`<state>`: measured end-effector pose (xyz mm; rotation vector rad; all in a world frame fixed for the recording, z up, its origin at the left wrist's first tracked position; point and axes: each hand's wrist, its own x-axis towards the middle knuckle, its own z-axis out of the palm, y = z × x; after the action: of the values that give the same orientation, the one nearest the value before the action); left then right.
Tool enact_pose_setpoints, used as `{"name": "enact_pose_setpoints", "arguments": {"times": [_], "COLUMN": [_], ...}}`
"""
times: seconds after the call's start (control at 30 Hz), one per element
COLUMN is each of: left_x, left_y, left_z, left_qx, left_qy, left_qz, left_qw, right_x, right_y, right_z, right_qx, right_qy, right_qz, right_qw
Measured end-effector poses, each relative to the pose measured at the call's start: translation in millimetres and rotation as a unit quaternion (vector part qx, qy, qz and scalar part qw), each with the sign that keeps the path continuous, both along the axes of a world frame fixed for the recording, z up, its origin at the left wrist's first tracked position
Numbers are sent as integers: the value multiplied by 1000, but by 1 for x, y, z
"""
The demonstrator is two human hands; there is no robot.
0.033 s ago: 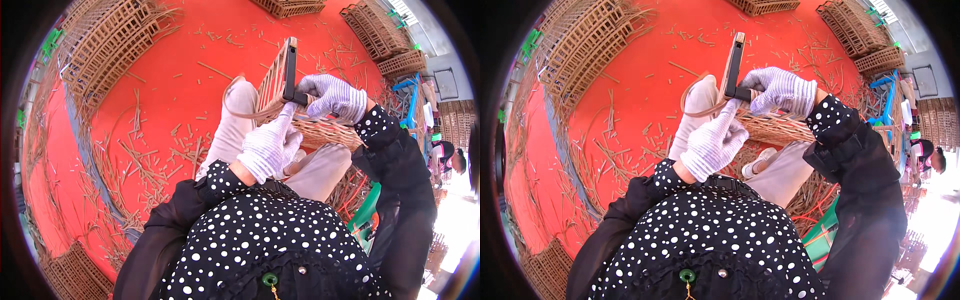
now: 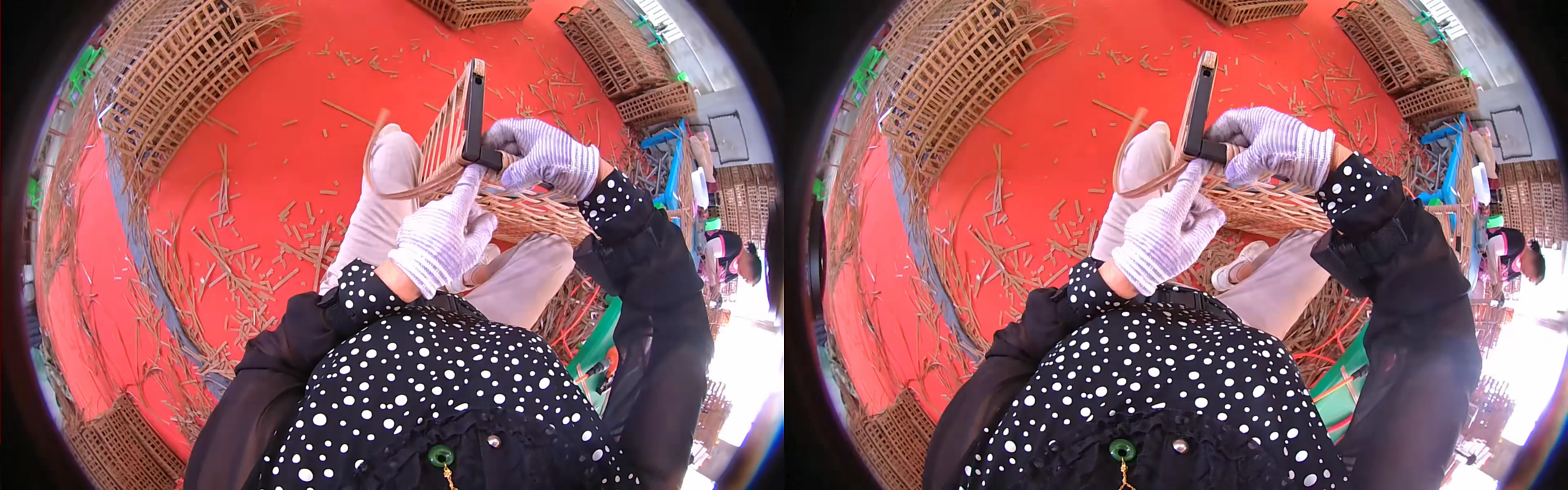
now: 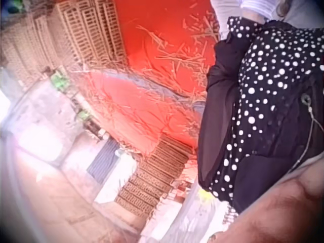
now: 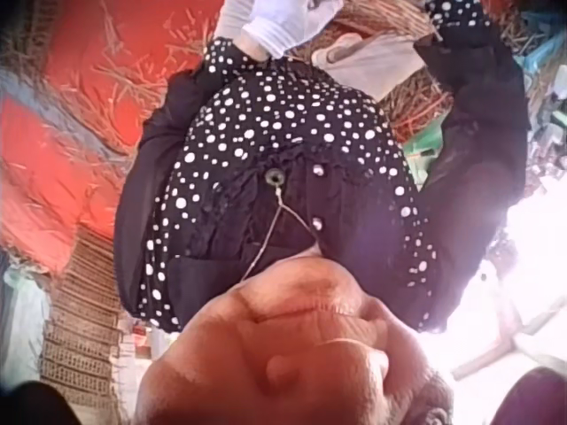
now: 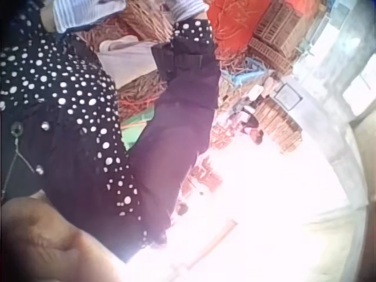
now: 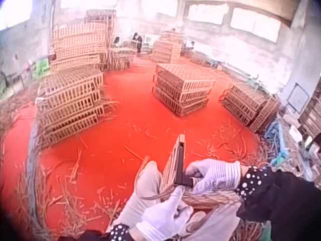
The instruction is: The person is assembling and weaving a bamboo or wood furniture structure using a nail gun and hand tools.
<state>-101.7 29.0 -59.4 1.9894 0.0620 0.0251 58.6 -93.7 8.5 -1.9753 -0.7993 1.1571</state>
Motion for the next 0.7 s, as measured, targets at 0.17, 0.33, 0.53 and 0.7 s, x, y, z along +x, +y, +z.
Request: {"name": "enact_pose_setpoints", "arguments": {"times": [0.17,0.33,0.53,0.7], "left_x": [9,9,21,-7], "left_y": [-8,-10,-20,-14], "left_z": [6,30,-2,70], "left_qx": [-274,-393,-212,-447], "left_qy": [29,139,-65,242], "left_qz": [8,15,85,-42], "left_qw": [961,909,971,860], "right_x": [-8,-15,-10,-9], "right_y": [-4,-11,-5,-12], "right_z": [-7,-6,-11,-19], "right_qx": [70,93,99,146], "right_qy": [2,-11,-46,-212], "right_qz": [-17,-57,-19,28], "right_qw": [997,994,994,966]}}
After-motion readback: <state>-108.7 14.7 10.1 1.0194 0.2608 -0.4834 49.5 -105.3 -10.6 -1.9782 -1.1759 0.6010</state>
